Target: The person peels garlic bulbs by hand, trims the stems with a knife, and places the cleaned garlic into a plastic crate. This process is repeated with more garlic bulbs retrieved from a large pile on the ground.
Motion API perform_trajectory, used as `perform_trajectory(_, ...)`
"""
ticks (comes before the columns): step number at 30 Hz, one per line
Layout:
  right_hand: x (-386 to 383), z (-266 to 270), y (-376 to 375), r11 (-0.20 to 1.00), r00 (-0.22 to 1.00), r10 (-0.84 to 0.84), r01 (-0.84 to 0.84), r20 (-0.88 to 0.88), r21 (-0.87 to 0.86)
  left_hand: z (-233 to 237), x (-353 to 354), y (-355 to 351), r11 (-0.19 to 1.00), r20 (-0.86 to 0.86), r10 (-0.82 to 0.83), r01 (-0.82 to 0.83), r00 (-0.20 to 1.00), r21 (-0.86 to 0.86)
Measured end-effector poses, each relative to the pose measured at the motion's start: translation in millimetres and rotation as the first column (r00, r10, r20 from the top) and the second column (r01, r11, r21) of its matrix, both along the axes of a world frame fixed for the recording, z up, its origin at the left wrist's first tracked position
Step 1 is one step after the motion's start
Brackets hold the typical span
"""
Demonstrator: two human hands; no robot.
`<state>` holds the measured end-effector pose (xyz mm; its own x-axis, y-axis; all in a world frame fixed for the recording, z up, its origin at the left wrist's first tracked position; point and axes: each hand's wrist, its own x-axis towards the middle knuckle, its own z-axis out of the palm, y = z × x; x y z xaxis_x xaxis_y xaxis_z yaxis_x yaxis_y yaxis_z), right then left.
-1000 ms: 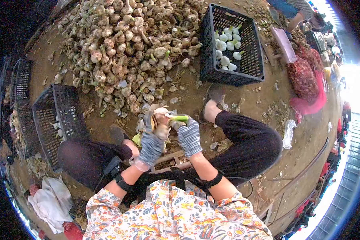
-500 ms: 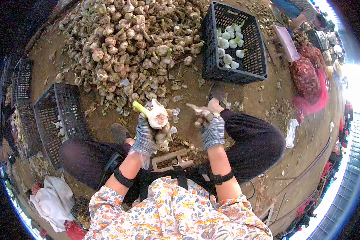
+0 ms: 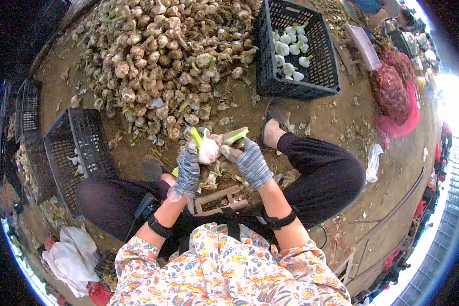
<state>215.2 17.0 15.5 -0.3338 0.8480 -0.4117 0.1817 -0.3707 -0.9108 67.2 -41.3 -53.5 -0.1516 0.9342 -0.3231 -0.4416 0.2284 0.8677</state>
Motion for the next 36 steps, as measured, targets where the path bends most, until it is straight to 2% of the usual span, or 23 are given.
perform_trajectory(2,7.2,-3.5,-2.2,0.978,0.964,-0.186,0.165,-0.188,-0.125,-20.3,3.1,-5.9,0.989,0.111,0.059,-0.043,0.992,-0.140)
perform_trajectory(3,10.7,-0.2,-5.6,0.933,0.943,-0.272,0.211,-0.191,-0.291,-29.5,2.3,-9.5,0.996,-0.190,-0.020,0.003,0.982,-0.086)
perform_trajectory(4,6.1,7.0,-9.1,0.931,0.943,-0.275,0.212,-0.189,-0.296,-32.8,4.3,-13.3,0.996,-0.190,-0.022,0.004,0.982,-0.092)
perform_trajectory(6,-11.3,18.7,-13.8,0.997,0.996,-0.078,0.078,0.039,-0.006,-36.4,10.5,-18.6,0.997,-0.680,-0.033,0.071,0.733,0.028)
perform_trajectory(7,-15.5,10.7,-15.1,0.917,0.973,-0.048,-0.045,0.224,0.395,-35.1,14.2,-17.8,0.993,-0.576,0.089,-0.029,0.813,0.113)
perform_trajectory(8,-12.2,8.1,-14.1,0.917,0.973,-0.053,-0.041,0.224,0.397,-34.9,11.1,-16.4,0.993,-0.576,0.086,-0.024,0.813,0.114)
perform_trajectory(9,-8.6,6.3,-10.2,0.914,0.980,-0.098,0.020,0.173,0.405,-34.9,4.2,-15.5,0.998,-0.185,0.049,-0.054,0.982,-0.021)
perform_trajectory(10,-5.3,6.3,-4.8,0.909,0.982,-0.141,0.079,0.123,0.410,-24.8,-0.8,-13.4,0.987,0.242,0.062,-0.024,0.968,-0.158)
perform_trajectory(11,1.1,7.4,3.9,0.951,0.958,-0.228,0.181,0.174,0.253,34.5,3.1,-4.0,0.955,0.597,0.228,-0.059,0.769,-0.290)
perform_trajectory(12,14.9,-2.0,11.0,0.966,0.935,-0.257,0.247,0.245,0.072,47.5,2.1,-1.8,0.956,0.598,0.226,-0.057,0.769,-0.288)
perform_trajectory(14,20.9,-1.7,10.6,0.956,0.945,-0.292,0.284,0.144,0.073,58.3,-0.6,2.5,0.983,0.377,0.072,-0.001,0.924,-0.186)
perform_trajectory(15,21.6,-2.5,6.0,0.958,0.946,-0.287,0.279,0.149,0.068,59.8,-0.6,6.0,0.992,0.441,0.033,0.024,0.897,-0.124)
perform_trajectory(18,2.2,33.6,-1.3,0.986,0.994,-0.101,0.106,-0.047,0.129,0.9,-0.6,0.0,0.983,0.342,-0.074,0.126,0.937,-0.132)
perform_trajectory(19,3.0,20.3,-1.2,0.998,0.991,-0.041,0.045,-0.124,0.032,31.1,0.3,6.6,0.991,-0.057,-0.131,0.133,0.990,0.034)
perform_trajectory(21,-1.9,29.0,-1.8,0.949,0.966,-0.122,0.047,-0.226,-0.311,34.0,-4.8,14.4,0.983,0.057,-0.179,0.181,0.982,-0.027)
perform_trajectory(22,-1.8,26.8,-4.0,0.949,0.966,-0.122,0.047,-0.229,-0.310,36.8,-9.3,18.6,0.971,0.175,-0.208,0.225,0.962,-0.084)
perform_trajectory(23,-1.0,21.1,-6.2,0.972,0.964,-0.141,0.091,-0.227,-0.216,47.2,-16.3,21.1,0.889,0.080,-0.306,0.314,0.949,-0.332)
perform_trajectory(24,0.1,14.4,-8.4,0.984,0.961,-0.160,0.135,-0.227,-0.119,46.7,-13.9,17.2,0.890,0.079,-0.302,0.310,0.950,-0.334)
perform_trajectory(26,-0.1,1.6,-10.9,0.984,0.964,-0.176,0.174,-0.200,-0.027,40.7,-1.3,8.4,0.998,-0.037,-0.032,0.035,0.999,0.060)
perform_trajectory(27,-0.2,-0.4,-11.7,0.971,0.955,-0.236,0.227,-0.182,-0.070,25.0,3.7,8.5,1.000,0.186,0.017,-0.021,0.982,0.023)
perform_trajectory(32,-1.5,8.7,-17.1,0.965,0.955,-0.262,0.257,-0.142,-0.053,49.1,-4.2,10.9,0.998,0.213,-0.067,0.068,0.975,0.004)
perform_trajectory(34,-3.2,17.2,-6.4,0.897,0.892,-0.442,0.440,-0.100,-0.036,60.4,-6.7,10.4,0.994,0.231,-0.104,0.108,0.967,-0.007)
perform_trajectory(36,28.4,-31.4,3.1,0.866,0.871,-0.488,0.491,0.054,-0.095,63.7,-4.8,12.2,0.988,0.189,-0.156,0.154,0.969,0.029)
